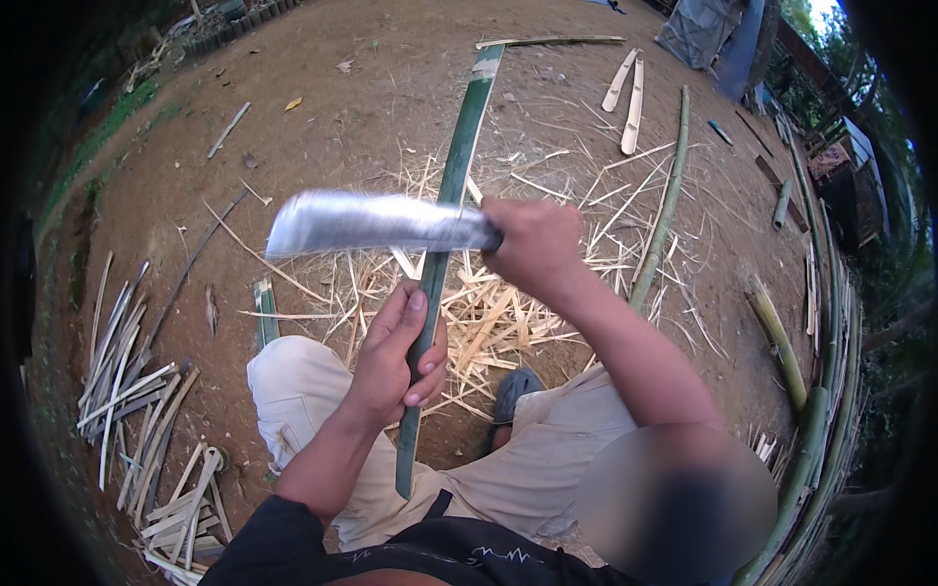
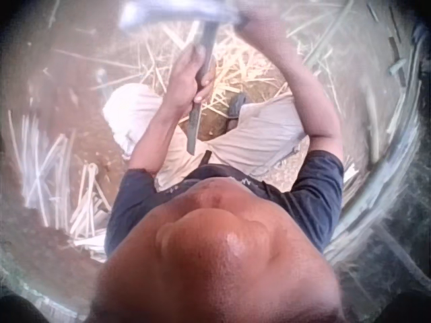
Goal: The person sits on the ground and uses a machete to shave the outer green layer off a long bamboo strip. They hold the strip in their left hand and repeatedly strike it with the machete in their right hand to remove the skin and smooth the surface.
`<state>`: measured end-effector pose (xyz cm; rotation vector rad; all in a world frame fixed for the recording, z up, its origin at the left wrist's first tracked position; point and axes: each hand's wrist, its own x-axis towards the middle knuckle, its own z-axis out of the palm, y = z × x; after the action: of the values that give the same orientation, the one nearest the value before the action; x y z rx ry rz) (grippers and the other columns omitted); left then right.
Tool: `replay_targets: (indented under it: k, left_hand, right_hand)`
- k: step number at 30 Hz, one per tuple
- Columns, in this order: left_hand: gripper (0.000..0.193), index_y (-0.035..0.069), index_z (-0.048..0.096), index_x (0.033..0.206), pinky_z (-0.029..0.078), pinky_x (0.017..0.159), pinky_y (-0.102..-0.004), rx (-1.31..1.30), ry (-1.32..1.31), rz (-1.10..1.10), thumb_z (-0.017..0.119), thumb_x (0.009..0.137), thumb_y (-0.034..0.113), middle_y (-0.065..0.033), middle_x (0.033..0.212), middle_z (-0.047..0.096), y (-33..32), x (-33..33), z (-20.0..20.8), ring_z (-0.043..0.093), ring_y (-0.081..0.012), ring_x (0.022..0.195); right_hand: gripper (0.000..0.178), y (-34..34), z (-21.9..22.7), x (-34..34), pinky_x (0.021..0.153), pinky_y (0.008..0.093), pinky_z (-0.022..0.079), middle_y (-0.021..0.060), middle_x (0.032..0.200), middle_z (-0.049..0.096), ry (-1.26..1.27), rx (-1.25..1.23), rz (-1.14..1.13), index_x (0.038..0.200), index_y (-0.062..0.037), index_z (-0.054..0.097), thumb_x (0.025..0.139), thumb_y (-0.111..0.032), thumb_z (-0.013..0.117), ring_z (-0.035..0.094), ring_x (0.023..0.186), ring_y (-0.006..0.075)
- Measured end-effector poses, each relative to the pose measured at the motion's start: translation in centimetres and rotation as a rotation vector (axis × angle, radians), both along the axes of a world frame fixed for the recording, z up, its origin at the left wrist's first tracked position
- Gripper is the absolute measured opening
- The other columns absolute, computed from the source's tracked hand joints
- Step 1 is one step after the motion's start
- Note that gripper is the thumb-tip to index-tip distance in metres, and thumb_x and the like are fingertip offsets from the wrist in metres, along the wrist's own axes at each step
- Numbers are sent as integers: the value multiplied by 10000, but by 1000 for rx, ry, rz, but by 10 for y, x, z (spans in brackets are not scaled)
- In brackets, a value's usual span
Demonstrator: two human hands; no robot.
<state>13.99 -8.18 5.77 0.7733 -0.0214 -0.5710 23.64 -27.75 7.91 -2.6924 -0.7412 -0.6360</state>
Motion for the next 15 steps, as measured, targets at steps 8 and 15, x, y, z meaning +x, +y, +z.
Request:
replay_targets:
  k: [8,15]
  left_hand:
    - [186,124,359,1061,292,305,-218,45,-46,-100,282,1061,293,-29,560,389,14,-13,-1,302,-81,304]
    - [192,115,350,1050,303,309,-223,120,-84,-148,292,1058,299,-32,560,392,17,-21,-16,302,-81,304]
  right_hand:
    - [112,-18,3,17,491,378,434,152,575,533,-37,92,41,692,-42,556,727,-58,661,546,462,261]
    - [216,-27,-8,24,501,404,465,115,581,583,-128,27,-67,625,-81,566,739,-211,695,610,532,315]
